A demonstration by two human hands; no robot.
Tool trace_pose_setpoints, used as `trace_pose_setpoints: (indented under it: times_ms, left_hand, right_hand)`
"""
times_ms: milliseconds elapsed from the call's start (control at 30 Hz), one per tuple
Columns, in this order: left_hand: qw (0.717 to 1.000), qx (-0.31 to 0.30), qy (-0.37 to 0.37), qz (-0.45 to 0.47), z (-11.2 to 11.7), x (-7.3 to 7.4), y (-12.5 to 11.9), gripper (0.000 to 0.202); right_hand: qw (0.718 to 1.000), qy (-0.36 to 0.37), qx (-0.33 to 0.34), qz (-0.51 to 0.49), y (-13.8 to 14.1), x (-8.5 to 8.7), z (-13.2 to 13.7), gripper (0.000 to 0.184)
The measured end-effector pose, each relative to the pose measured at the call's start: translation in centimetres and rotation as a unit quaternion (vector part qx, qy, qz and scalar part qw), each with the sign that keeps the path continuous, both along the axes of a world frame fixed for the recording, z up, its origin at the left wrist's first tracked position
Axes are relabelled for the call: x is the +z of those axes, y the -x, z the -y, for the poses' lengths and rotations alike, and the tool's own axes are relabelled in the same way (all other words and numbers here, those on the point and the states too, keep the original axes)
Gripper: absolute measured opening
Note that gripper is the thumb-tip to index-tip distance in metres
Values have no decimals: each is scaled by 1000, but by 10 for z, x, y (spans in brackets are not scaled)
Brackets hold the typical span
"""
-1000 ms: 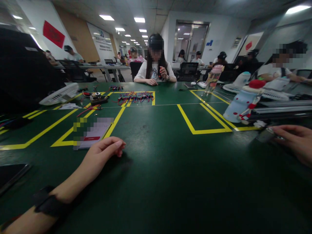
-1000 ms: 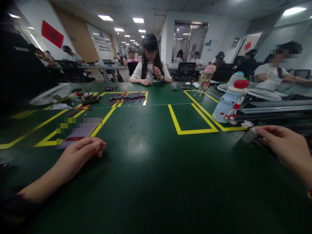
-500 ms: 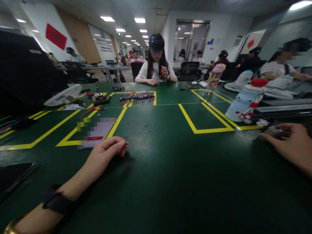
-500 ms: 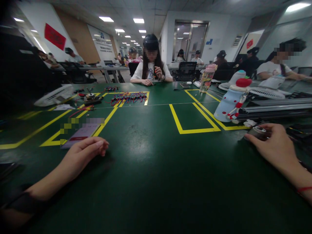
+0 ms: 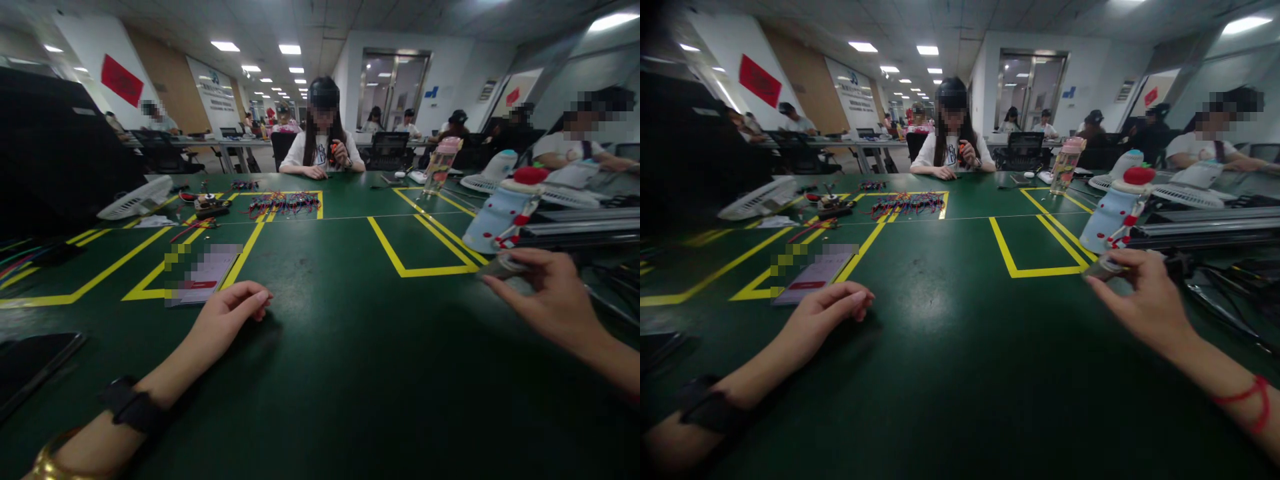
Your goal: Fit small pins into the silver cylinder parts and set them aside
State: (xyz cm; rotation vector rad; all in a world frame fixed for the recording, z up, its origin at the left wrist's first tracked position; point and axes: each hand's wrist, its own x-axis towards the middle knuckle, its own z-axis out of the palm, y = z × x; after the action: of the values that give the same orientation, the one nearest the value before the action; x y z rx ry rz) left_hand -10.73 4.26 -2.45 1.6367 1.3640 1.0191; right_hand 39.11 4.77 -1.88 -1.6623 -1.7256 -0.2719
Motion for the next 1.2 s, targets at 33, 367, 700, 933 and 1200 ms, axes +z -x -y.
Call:
trace_pose_setpoints:
  times_ms: [33, 367, 700, 933, 1200]
  left_hand:
    - [1000, 0, -1, -1, 0, 0, 0, 19]
    - [999, -6, -4, -43, 0, 0, 3, 21]
    - [992, -68, -14, -108, 6, 24, -44, 27]
    - [959, -217, -121, -136, 1, 48, -106, 16]
    - [955, -227, -131, -138, 0, 48, -110, 11]
  right_hand:
    - [995, -7, 90, -30, 26, 0, 1, 53]
    - [875, 116, 462, -83, 184, -11, 15, 44]
    - [858, 203, 434, -187, 185, -21, 14, 64]
    - [830, 247, 429, -259, 186, -24, 11, 63]
    - [834, 245, 437, -232, 186, -21, 10, 57]
